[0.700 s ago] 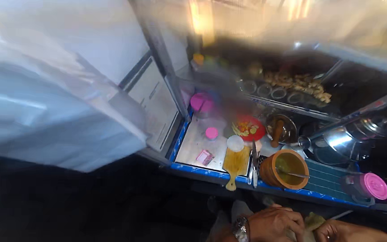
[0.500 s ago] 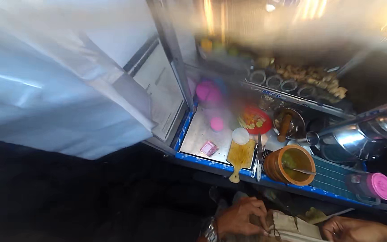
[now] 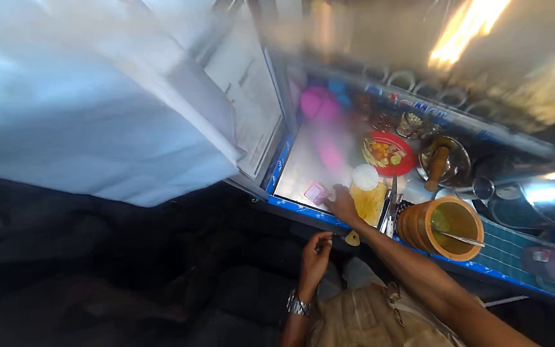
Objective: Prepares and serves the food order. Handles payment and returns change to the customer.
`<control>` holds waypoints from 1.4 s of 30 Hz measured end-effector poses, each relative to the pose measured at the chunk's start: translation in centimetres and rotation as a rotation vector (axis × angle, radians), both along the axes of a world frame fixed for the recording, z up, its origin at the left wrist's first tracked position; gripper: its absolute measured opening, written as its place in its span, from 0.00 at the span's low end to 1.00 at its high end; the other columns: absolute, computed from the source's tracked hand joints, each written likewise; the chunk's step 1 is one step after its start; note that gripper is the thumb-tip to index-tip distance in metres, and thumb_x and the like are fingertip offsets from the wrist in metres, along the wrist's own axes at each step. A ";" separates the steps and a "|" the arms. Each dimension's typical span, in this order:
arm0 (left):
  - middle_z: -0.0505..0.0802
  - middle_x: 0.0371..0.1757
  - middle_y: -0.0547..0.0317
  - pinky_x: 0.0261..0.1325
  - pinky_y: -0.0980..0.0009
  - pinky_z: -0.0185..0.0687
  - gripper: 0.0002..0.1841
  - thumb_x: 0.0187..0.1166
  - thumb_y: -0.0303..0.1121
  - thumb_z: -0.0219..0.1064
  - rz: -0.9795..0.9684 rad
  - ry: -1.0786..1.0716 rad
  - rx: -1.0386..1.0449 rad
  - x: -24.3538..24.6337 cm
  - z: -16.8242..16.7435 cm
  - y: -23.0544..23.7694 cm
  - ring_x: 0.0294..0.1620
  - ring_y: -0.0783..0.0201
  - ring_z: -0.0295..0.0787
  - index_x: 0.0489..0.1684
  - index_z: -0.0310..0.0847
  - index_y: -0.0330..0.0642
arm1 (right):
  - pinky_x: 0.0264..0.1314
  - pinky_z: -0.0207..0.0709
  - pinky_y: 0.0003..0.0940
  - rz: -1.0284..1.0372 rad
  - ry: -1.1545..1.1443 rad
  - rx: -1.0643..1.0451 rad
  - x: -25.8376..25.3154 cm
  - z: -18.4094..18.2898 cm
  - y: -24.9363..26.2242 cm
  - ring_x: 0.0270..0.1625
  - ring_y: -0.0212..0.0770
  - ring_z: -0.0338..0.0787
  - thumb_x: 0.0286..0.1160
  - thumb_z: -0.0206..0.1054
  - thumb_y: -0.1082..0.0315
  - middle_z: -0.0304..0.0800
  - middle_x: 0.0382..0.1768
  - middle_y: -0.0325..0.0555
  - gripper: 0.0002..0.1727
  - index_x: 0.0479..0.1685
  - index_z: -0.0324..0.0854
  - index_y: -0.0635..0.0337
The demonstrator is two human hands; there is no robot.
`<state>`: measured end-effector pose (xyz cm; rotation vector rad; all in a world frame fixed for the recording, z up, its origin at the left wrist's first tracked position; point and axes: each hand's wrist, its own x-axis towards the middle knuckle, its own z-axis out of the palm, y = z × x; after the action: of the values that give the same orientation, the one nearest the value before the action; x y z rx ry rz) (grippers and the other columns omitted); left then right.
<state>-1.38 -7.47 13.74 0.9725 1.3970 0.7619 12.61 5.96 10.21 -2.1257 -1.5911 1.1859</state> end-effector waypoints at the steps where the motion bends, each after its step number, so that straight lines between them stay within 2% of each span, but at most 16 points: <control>1: 0.91 0.59 0.48 0.63 0.65 0.84 0.15 0.84 0.28 0.60 0.018 -0.008 -0.008 -0.1 -0.1 0.0 0.57 0.63 0.90 0.63 0.84 0.33 | 0.68 0.78 0.65 -0.014 -0.055 0.011 -0.7 -1.6 0.7 0.69 0.69 0.82 0.69 0.79 0.52 0.76 0.72 0.72 0.40 0.76 0.72 0.69; 3: 0.91 0.59 0.48 0.62 0.66 0.84 0.14 0.84 0.28 0.60 0.055 -0.020 -0.020 -0.3 -0.4 -0.2 0.56 0.64 0.89 0.62 0.84 0.33 | 0.69 0.77 0.66 -0.029 -0.154 0.001 -1.9 -3.0 1.5 0.72 0.72 0.78 0.67 0.80 0.50 0.73 0.73 0.73 0.42 0.75 0.71 0.70; 5: 0.92 0.59 0.50 0.61 0.67 0.84 0.14 0.84 0.29 0.60 0.103 -0.036 -0.034 -0.5 -0.9 -0.3 0.55 0.65 0.89 0.61 0.84 0.34 | 0.69 0.77 0.66 -0.017 -0.212 -0.015 -2.6 -3.5 1.8 0.74 0.71 0.77 0.67 0.80 0.52 0.73 0.73 0.73 0.41 0.76 0.71 0.69; 8: 0.92 0.58 0.49 0.61 0.67 0.84 0.13 0.85 0.29 0.61 0.186 -0.072 -0.071 -0.4 -1.9 -0.3 0.54 0.64 0.89 0.60 0.85 0.34 | 0.73 0.74 0.65 -0.036 -0.176 -0.075 -3.0 -3.3 1.8 0.75 0.71 0.76 0.68 0.80 0.58 0.74 0.73 0.73 0.39 0.75 0.71 0.71; 11: 0.91 0.58 0.48 0.62 0.66 0.83 0.13 0.85 0.28 0.61 0.265 -0.099 -0.116 0.0 -3.0 0.2 0.55 0.63 0.89 0.60 0.84 0.33 | 0.73 0.74 0.64 -0.037 -0.150 -0.108 -3.0 -3.1 1.8 0.73 0.70 0.78 0.67 0.79 0.61 0.77 0.70 0.72 0.33 0.69 0.76 0.71; 14: 0.90 0.61 0.45 0.65 0.65 0.81 0.15 0.85 0.28 0.61 0.311 -0.102 -0.157 0.1 -4.0 1.3 0.59 0.62 0.87 0.64 0.82 0.31 | 0.71 0.75 0.64 -0.032 -0.114 -0.083 -2.7 -3.3 1.7 0.71 0.70 0.78 0.67 0.79 0.65 0.77 0.68 0.74 0.23 0.58 0.85 0.70; 16: 0.89 0.62 0.42 0.67 0.63 0.80 0.16 0.85 0.28 0.61 0.334 -0.107 -0.165 0.2 -4.9 2.3 0.62 0.60 0.86 0.67 0.79 0.30 | 0.70 0.77 0.62 -0.074 -0.085 -0.045 -2.6 -3.5 1.4 0.70 0.69 0.80 0.63 0.80 0.70 0.75 0.70 0.73 0.25 0.61 0.82 0.69; 19: 0.87 0.63 0.40 0.67 0.64 0.80 0.18 0.84 0.26 0.62 0.376 -0.118 -0.170 0.4 -6.0 3.6 0.62 0.58 0.85 0.69 0.77 0.29 | 0.67 0.80 0.62 -0.162 -0.021 -0.025 -2.4 -3.4 1.3 0.67 0.68 0.83 0.60 0.79 0.76 0.76 0.69 0.71 0.38 0.76 0.69 0.66; 21: 0.87 0.64 0.40 0.67 0.62 0.80 0.20 0.83 0.27 0.64 0.380 -0.133 -0.187 0.6 -6.3 4.4 0.63 0.57 0.85 0.72 0.75 0.29 | 0.63 0.82 0.60 -0.195 0.072 -0.043 -1.9 -3.6 1.0 0.60 0.64 0.88 0.62 0.78 0.77 0.84 0.62 0.68 0.40 0.80 0.66 0.65; 23: 0.86 0.66 0.39 0.68 0.61 0.80 0.24 0.82 0.27 0.66 0.376 -0.144 -0.204 0.9 -6.4 5.0 0.64 0.55 0.85 0.76 0.71 0.29 | 0.60 0.85 0.58 -0.237 0.182 -0.100 -1.3 -4.0 0.8 0.54 0.60 0.92 0.63 0.78 0.77 0.90 0.55 0.64 0.37 0.77 0.70 0.64; 26: 0.83 0.71 0.36 0.71 0.58 0.79 0.31 0.81 0.30 0.69 0.390 -0.181 -0.224 1.5 -6.7 5.4 0.68 0.52 0.83 0.83 0.63 0.30 | 0.56 0.86 0.46 -0.313 0.372 -0.176 -0.4 -3.4 0.3 0.49 0.49 0.92 0.67 0.78 0.76 0.91 0.52 0.60 0.25 0.67 0.81 0.66; 29: 0.82 0.74 0.37 0.71 0.55 0.78 0.35 0.81 0.35 0.70 0.420 -0.226 -0.232 1.9 -6.3 5.5 0.70 0.52 0.82 0.86 0.59 0.32 | 0.44 0.84 0.31 -0.346 0.545 -0.221 0.3 -1.5 -0.6 0.35 0.36 0.88 0.72 0.76 0.74 0.92 0.40 0.52 0.14 0.54 0.86 0.68; 31: 0.84 0.72 0.40 0.72 0.54 0.78 0.32 0.82 0.35 0.69 0.453 -0.301 -0.232 2.0 -5.4 5.3 0.71 0.53 0.83 0.83 0.62 0.33 | 0.39 0.83 0.27 -0.322 0.605 -0.241 1.0 -0.2 -1.5 0.31 0.33 0.87 0.72 0.76 0.72 0.91 0.34 0.48 0.10 0.47 0.87 0.69; 34: 0.91 0.56 0.47 0.62 0.62 0.85 0.20 0.83 0.30 0.67 0.537 -0.423 -0.189 2.5 -3.5 4.7 0.57 0.61 0.89 0.71 0.74 0.31 | 0.30 0.80 0.24 -0.276 0.636 -0.259 1.7 2.2 -3.3 0.25 0.30 0.84 0.70 0.79 0.71 0.89 0.28 0.44 0.10 0.41 0.85 0.67; 37: 0.95 0.45 0.51 0.55 0.66 0.90 0.11 0.83 0.25 0.65 0.572 -0.474 -0.110 2.7 -1.8 3.7 0.47 0.64 0.93 0.58 0.81 0.28 | 0.28 0.80 0.23 -0.232 0.687 -0.306 2.3 4.8 -5.2 0.25 0.30 0.85 0.70 0.79 0.70 0.92 0.31 0.43 0.14 0.48 0.84 0.67; 42: 0.96 0.41 0.53 0.55 0.66 0.92 0.08 0.84 0.26 0.64 0.533 -0.365 -0.001 2.6 0.4 0.9 0.45 0.64 0.95 0.50 0.86 0.29 | 0.36 0.88 0.27 -0.165 0.806 -0.315 3.3 8.1 -8.1 0.32 0.34 0.92 0.76 0.73 0.71 0.94 0.37 0.46 0.14 0.55 0.81 0.68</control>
<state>1.24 -6.58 14.13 0.4203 1.3358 1.2627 15.88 -2.17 18.29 -1.5327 -0.8942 1.9798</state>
